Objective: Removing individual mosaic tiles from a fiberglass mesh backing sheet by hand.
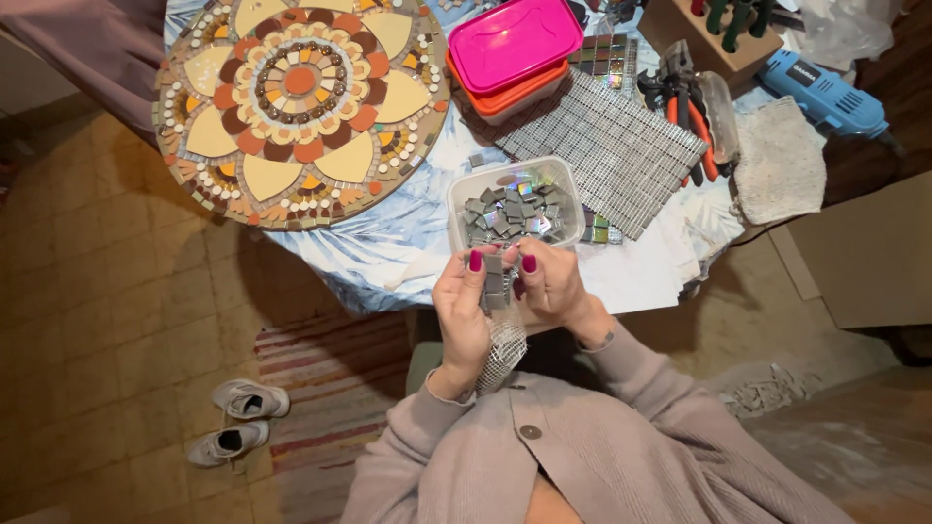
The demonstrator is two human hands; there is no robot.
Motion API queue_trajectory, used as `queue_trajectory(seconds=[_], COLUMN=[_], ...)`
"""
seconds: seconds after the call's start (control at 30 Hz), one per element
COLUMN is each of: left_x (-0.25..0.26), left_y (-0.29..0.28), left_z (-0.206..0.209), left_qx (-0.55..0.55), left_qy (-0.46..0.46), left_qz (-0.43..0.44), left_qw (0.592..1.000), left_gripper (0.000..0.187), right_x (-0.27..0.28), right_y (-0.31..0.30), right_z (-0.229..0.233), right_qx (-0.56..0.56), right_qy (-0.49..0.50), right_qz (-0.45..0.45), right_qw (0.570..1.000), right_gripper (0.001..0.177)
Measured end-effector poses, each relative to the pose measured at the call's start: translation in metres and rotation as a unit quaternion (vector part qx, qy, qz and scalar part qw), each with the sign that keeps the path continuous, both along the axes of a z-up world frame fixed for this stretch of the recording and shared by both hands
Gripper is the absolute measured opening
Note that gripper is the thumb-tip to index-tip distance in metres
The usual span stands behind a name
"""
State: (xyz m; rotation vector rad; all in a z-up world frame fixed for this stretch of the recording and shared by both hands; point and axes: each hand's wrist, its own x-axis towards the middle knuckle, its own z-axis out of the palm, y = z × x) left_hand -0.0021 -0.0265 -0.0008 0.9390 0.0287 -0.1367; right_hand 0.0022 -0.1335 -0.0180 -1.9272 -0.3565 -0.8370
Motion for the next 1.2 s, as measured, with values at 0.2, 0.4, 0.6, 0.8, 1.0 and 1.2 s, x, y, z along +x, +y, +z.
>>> queue_trajectory(seconds=[0.2,0.4,0.6,0.8,1.0,1.2], left_x=[0.000,0.000,0.007,0.016,0.017,0.019], left_y=[0.000,0.009,0.017,0.032,0.039,0.039], left_z=[0.013,0.019,0.007,0.013,0.036,0.030], left_qx=[0.056,0.100,0.118,0.091,0.157,0.274], left_qy=[-0.043,-0.131,-0.145,-0.125,-0.191,-0.324], left_qz=[-0.023,-0.105,-0.095,-0.149,-0.176,-0.165], left_qw=[0.997,0.981,0.978,0.977,0.953,0.890], left_gripper=[0.023,0.057,0.052,0.058,0.064,0.061], right_x=[-0.003,0.000,0.008,-0.002,-0.004,-0.008], right_y=[-0.008,-0.018,-0.028,-0.027,-0.030,-0.030], right_z=[0.020,0.023,0.027,0.039,0.042,0.045], right_qx=[-0.118,-0.128,-0.091,-0.068,-0.065,0.012], right_qy=[0.003,0.048,-0.043,0.027,0.069,0.176], right_qz=[0.003,-0.052,0.007,0.130,0.142,0.170], right_qw=[0.993,0.989,0.995,0.989,0.985,0.970], right_gripper=[0.032,0.037,0.028,0.021,0.015,0.017])
